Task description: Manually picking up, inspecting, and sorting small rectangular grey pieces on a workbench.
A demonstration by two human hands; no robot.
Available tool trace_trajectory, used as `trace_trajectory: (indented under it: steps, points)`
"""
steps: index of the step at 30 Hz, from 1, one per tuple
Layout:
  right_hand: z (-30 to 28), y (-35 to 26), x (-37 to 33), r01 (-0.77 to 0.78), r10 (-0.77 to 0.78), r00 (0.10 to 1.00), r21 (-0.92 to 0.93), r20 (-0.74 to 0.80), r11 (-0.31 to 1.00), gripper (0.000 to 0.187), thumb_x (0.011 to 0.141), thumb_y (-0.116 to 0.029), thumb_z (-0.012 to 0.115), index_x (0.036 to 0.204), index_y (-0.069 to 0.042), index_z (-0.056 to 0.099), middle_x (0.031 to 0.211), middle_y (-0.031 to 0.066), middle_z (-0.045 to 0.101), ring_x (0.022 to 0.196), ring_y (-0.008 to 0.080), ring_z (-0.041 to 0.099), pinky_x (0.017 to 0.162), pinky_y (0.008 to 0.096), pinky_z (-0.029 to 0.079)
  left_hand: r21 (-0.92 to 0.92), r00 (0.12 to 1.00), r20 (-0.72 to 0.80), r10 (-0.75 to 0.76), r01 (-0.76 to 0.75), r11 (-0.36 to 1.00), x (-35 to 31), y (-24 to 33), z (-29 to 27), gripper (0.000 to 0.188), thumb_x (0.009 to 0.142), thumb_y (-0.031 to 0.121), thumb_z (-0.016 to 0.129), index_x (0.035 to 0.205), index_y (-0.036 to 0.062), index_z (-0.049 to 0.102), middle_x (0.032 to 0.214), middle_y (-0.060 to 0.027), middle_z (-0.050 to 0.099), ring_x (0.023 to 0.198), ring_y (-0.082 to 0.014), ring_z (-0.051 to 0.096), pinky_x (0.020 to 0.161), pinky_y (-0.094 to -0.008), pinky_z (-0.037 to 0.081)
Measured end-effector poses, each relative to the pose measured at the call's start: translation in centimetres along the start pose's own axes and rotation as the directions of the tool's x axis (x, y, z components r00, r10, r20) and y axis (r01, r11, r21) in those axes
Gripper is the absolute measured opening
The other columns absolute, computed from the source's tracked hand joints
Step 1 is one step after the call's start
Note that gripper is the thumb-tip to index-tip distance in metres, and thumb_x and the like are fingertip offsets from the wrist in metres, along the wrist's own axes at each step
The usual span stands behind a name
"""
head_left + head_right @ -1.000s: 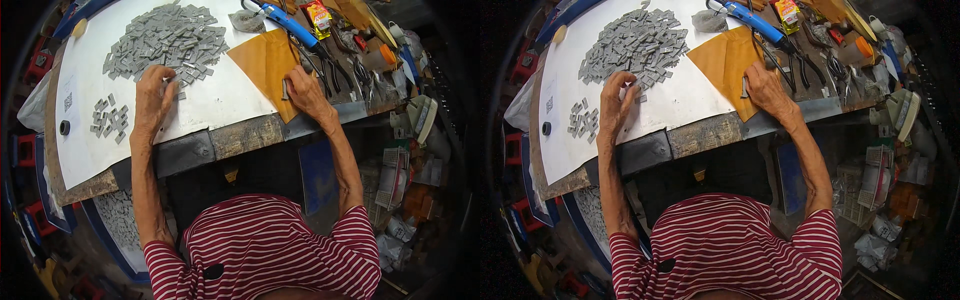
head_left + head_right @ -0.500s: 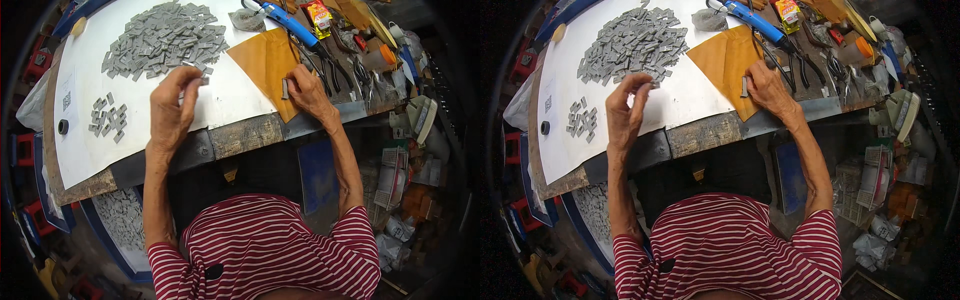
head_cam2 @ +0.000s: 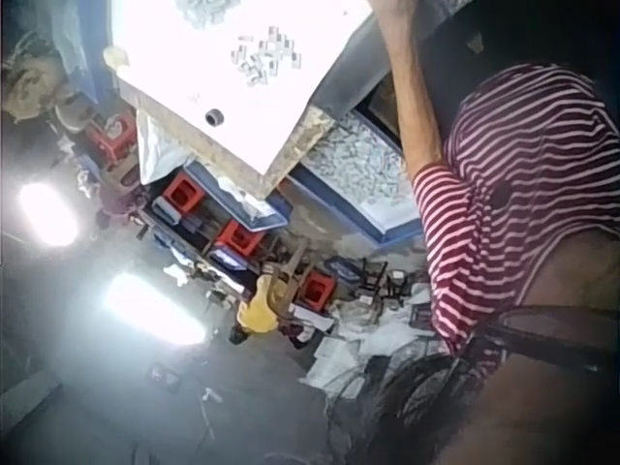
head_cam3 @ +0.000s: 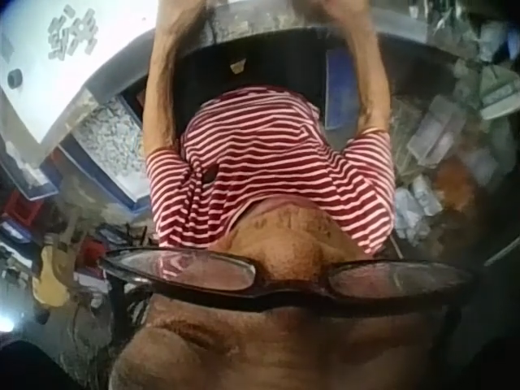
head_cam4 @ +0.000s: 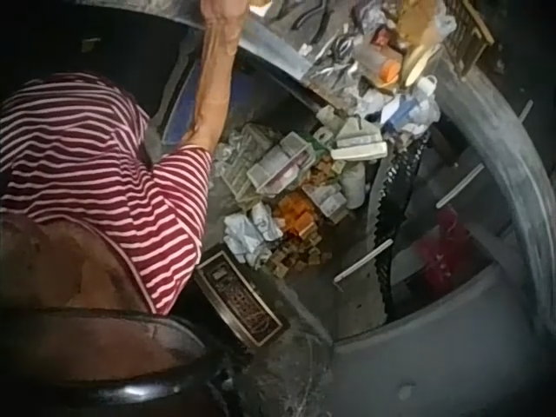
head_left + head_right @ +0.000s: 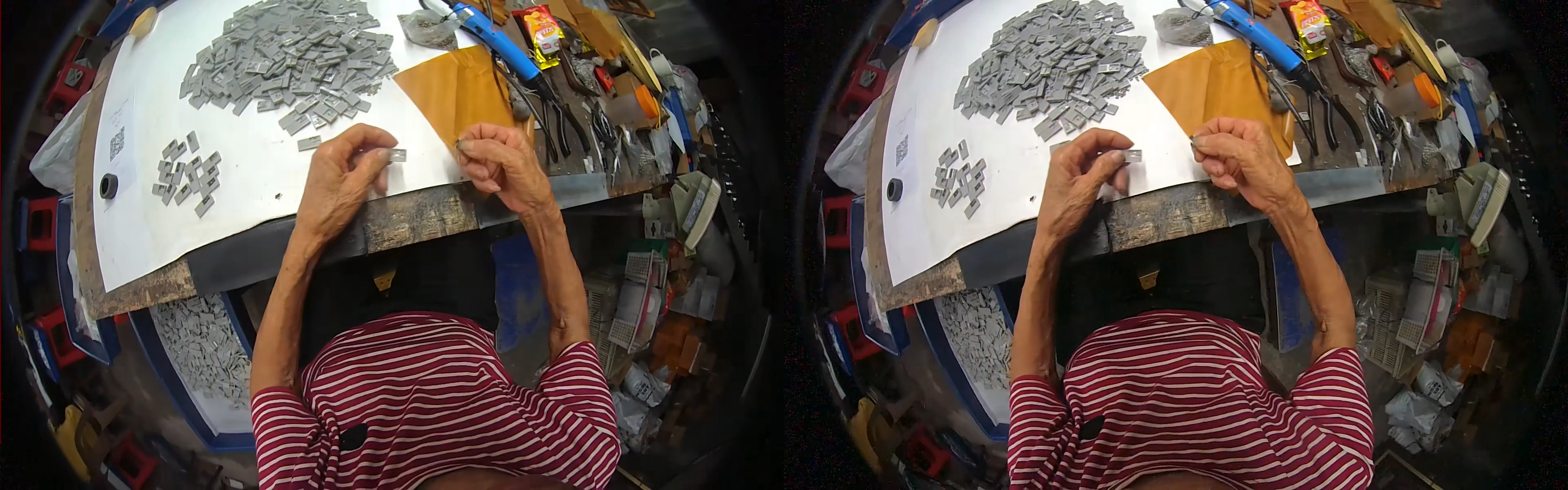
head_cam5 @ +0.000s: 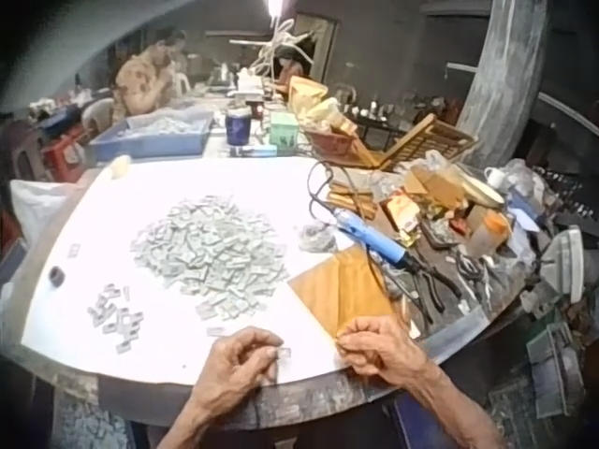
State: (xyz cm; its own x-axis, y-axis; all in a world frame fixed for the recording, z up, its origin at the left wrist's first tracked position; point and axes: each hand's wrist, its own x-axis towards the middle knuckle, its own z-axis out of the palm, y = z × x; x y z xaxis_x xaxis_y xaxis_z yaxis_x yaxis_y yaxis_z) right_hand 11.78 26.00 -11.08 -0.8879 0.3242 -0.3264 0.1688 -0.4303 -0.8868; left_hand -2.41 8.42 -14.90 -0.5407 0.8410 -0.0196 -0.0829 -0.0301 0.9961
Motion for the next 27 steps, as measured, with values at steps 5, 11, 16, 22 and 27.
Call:
trace_trajectory:
  steps: [5, 11, 16, 22, 27]
  points:
    - [1.7, 0.7, 0.9, -0.068, 0.068, 0.998, -0.003, 0.011, 0.998, 0.010, 0.082, -0.005, 0.056, 0.083, 0.004, 0.053, 0.071, 0.0063, 0.054, 0.052, 0.0051, 0.044, 0.038, 0.0166, 0.033, -0.036, 0.997, 0.048, -0.064, 0.066, 0.997, -0.2, 0.5, 0.1, 0.017, 0.085, 0.006, 0.050, 0.097, -0.0041, 0.058, 0.066, -0.0028, 0.058, 0.061, -0.0063, 0.053, 0.058, -0.0185, 0.042]
    - [3.2, 1.4, 1.4, -0.030, 0.032, 0.999, -0.152, 0.009, 0.988, 0.012, 0.081, -0.006, 0.058, 0.082, 0.005, 0.055, 0.066, 0.0045, 0.054, 0.049, 0.0057, 0.046, 0.039, 0.0170, 0.035, -0.060, 0.995, 0.063, -0.078, 0.082, 0.995, -0.3, 0.6, -0.1, 0.019, 0.085, 0.006, 0.050, 0.099, -0.0048, 0.057, 0.069, -0.0033, 0.059, 0.063, -0.0071, 0.054, 0.061, -0.0189, 0.042]
    - [3.4, 2.0, 1.8, -0.010, 0.006, 1.000, -0.270, -0.012, 0.963, 0.011, 0.081, -0.006, 0.060, 0.080, 0.005, 0.056, 0.065, 0.0051, 0.056, 0.048, 0.0065, 0.049, 0.039, 0.0181, 0.037, -0.036, 0.994, 0.089, -0.062, 0.065, 0.997, -0.3, 0.2, -0.1, 0.019, 0.085, 0.006, 0.050, 0.100, -0.0034, 0.058, 0.067, -0.0023, 0.058, 0.062, -0.0060, 0.052, 0.058, -0.0183, 0.041]
    - [3.2, 2.2, 2.0, -0.019, 0.009, 0.999, -0.247, -0.040, 0.969, 0.010, 0.079, -0.004, 0.062, 0.079, 0.004, 0.056, 0.065, 0.0063, 0.058, 0.047, 0.0082, 0.052, 0.040, 0.0182, 0.040, 0.009, 0.994, 0.089, -0.059, 0.058, 0.998, -0.3, 0.3, -0.1, 0.018, 0.083, 0.001, 0.048, 0.096, -0.0052, 0.057, 0.064, -0.0047, 0.058, 0.058, -0.0068, 0.055, 0.054, -0.0199, 0.043]
    - [2.9, 2.4, 2.0, -0.018, 0.011, 0.999, -0.246, -0.032, 0.969, 0.011, 0.078, -0.005, 0.064, 0.079, 0.003, 0.057, 0.064, 0.0059, 0.058, 0.046, 0.0083, 0.052, 0.040, 0.0178, 0.040, -0.001, 0.992, 0.111, -0.061, 0.062, 0.998, -0.3, 0.5, 0.0, 0.018, 0.083, 0.001, 0.048, 0.096, -0.0068, 0.057, 0.065, -0.0056, 0.059, 0.058, -0.0074, 0.055, 0.054, -0.0205, 0.044]
